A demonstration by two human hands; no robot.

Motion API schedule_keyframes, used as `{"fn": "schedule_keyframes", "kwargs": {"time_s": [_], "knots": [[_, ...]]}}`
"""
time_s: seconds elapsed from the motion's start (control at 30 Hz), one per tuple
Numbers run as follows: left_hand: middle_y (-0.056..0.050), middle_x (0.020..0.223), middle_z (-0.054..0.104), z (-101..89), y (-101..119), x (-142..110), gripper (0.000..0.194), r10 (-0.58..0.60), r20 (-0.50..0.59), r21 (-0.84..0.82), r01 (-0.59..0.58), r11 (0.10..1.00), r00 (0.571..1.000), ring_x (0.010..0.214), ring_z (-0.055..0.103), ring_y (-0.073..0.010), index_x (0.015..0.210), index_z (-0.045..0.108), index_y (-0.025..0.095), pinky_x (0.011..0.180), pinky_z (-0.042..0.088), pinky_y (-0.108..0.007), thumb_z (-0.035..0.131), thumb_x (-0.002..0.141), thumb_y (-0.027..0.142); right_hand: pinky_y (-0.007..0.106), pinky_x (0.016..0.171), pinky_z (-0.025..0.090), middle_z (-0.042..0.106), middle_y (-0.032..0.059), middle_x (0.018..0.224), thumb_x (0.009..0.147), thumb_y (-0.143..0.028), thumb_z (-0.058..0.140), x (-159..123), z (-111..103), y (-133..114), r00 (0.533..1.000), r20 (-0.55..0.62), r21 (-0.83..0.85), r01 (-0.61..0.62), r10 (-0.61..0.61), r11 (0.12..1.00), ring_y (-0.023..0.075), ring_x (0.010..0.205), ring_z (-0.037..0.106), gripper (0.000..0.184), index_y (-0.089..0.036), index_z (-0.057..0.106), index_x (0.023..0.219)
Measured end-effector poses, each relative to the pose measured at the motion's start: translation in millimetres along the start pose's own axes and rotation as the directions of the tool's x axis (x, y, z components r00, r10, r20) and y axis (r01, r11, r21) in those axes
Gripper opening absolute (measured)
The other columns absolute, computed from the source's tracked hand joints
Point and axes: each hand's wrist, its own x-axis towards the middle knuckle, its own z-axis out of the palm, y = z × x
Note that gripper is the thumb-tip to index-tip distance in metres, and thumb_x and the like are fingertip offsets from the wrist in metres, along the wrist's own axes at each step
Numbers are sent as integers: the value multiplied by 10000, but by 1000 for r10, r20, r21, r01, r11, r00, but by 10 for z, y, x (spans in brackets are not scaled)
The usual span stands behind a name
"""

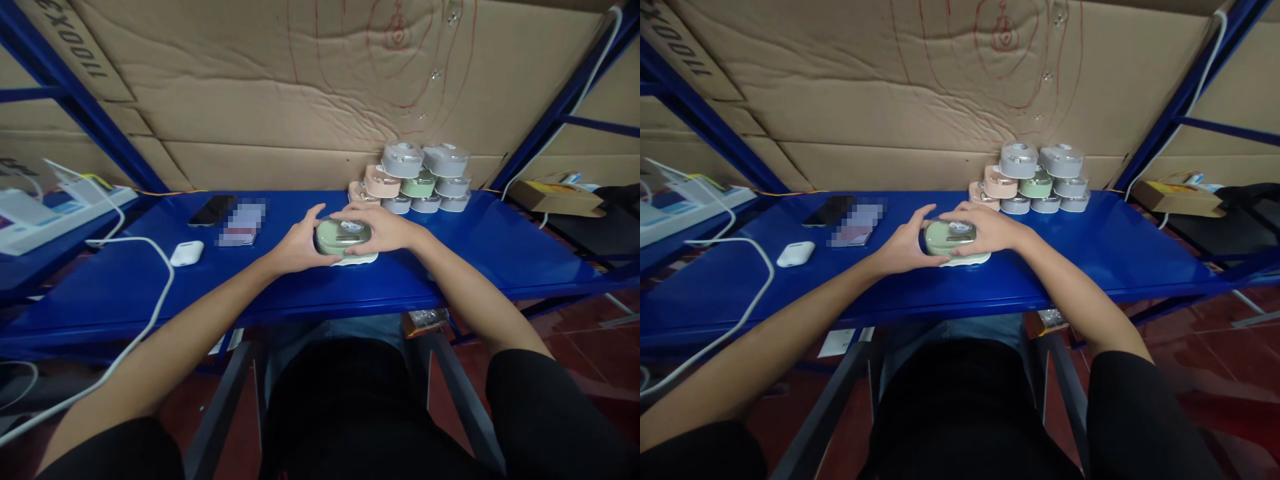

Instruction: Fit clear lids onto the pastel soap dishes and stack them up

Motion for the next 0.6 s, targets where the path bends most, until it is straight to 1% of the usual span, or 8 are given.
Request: {"fn": "schedule_keyframes", "kwargs": {"time_s": [0.17, 0.33, 0.4, 0.47, 0.6], "knots": [[-241, 1488, 745, 29, -31, -5, 1310, -28, 35, -25, 29, 999, 999, 1432, 704, -453, 1744, 292, 140, 1221, 543, -580, 975, 704, 549, 603, 1175, 551, 708, 122, 1445, 901, -667, 845, -13, 100, 139, 1000, 9, 71, 7, -7, 997, 371, 1309, 686, 816, -303, 672, 1611], [-278, 1545, 700, 48, -90, -23, 1411, -56, 66, 10, 55, 998, 996, 1516, 628, -492, 1747, 290, 132, 1285, 463, -643, 1011, 634, 613, 590, 1189, 554, 695, 140, 1474, 892, -683, 863, -62, 224, 155, 1000, 3, 62, 5, -6, 998, 374, 1319, 694, 872, -294, 643, 1641], [-285, 1551, 691, 49, -113, -25, 1419, -58, 72, 30, 56, 998, 996, 1533, 607, -502, 1745, 302, 135, 1294, 442, -663, 1021, 621, 619, 581, 1190, 559, 689, 137, 1482, 887, -700, 866, -85, 247, 148, 1000, 5, 45, -3, 3, 999, 371, 1319, 695, 899, -305, 623, 1658], [-277, 1562, 685, 43, -129, -25, 1387, -46, 76, 34, 43, 998, 996, 1536, 605, -497, 1741, 316, 152, 1293, 444, -663, 1019, 635, 607, 586, 1194, 562, 679, 129, 1499, 877, -721, 869, -109, 242, 153, 1000, 20, 31, -15, 14, 999, 371, 1336, 684, 945, -325, 586, 1687], [-238, 1530, 711, 4, -135, -33, 1297, -24, 68, 16, 23, 1000, 997, 1475, 662, -466, 1721, 343, 175, 1260, 496, -627, 1003, 674, 561, 636, 1200, 559, 671, 133, 1555, 795, -724, 939, -154, 198, 225, 997, 64, 53, -38, 34, 998, 409, 1374, 668, 1125, -326, 494, 1748]]}}
